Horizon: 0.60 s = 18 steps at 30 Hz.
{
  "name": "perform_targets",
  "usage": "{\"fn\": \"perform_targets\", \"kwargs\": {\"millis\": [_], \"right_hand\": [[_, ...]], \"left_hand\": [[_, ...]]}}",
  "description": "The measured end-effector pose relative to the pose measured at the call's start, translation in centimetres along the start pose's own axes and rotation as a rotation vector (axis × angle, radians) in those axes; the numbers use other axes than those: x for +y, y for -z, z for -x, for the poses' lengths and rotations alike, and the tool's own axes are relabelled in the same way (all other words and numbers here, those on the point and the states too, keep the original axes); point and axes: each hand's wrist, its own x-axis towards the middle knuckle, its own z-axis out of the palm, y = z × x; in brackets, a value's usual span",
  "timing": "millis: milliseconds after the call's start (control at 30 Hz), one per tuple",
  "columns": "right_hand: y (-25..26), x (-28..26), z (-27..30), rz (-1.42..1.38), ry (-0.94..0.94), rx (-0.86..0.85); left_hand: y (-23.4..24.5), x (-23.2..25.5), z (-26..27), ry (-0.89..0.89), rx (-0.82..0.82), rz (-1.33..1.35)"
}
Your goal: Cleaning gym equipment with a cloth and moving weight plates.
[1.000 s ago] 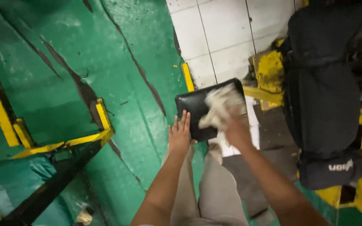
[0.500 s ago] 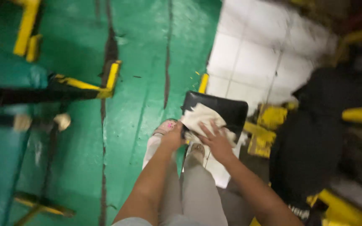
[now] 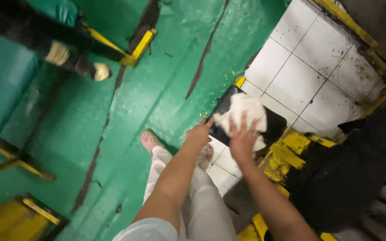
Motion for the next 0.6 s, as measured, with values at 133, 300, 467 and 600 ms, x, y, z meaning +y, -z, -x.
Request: {"fn": "perform_targets", "kwargs": {"millis": [133,300,467,600], "right_hand": [[-0.9,-0.5,5.4,-0.06,0.257,-0.184],[0.9,-3.8,5.0,-0.489,0.142,-0.448],[1.9,-12.6,3.3,-0.638,0.367,-0.585],[2.8,-22.0,0.8,-0.952,0.565,-0.67]], "left_hand": [[-12.7,-6.4,-9.4,-0.226,0.289,0.267],[2.1,-3.0,8.2,0.131,-0.215,0.979],[-6.0,-13.0,4.3,-0.186,0.027,1.552],[-1.2,-20.6,11.4,-0.055,0.238,1.934]]}}
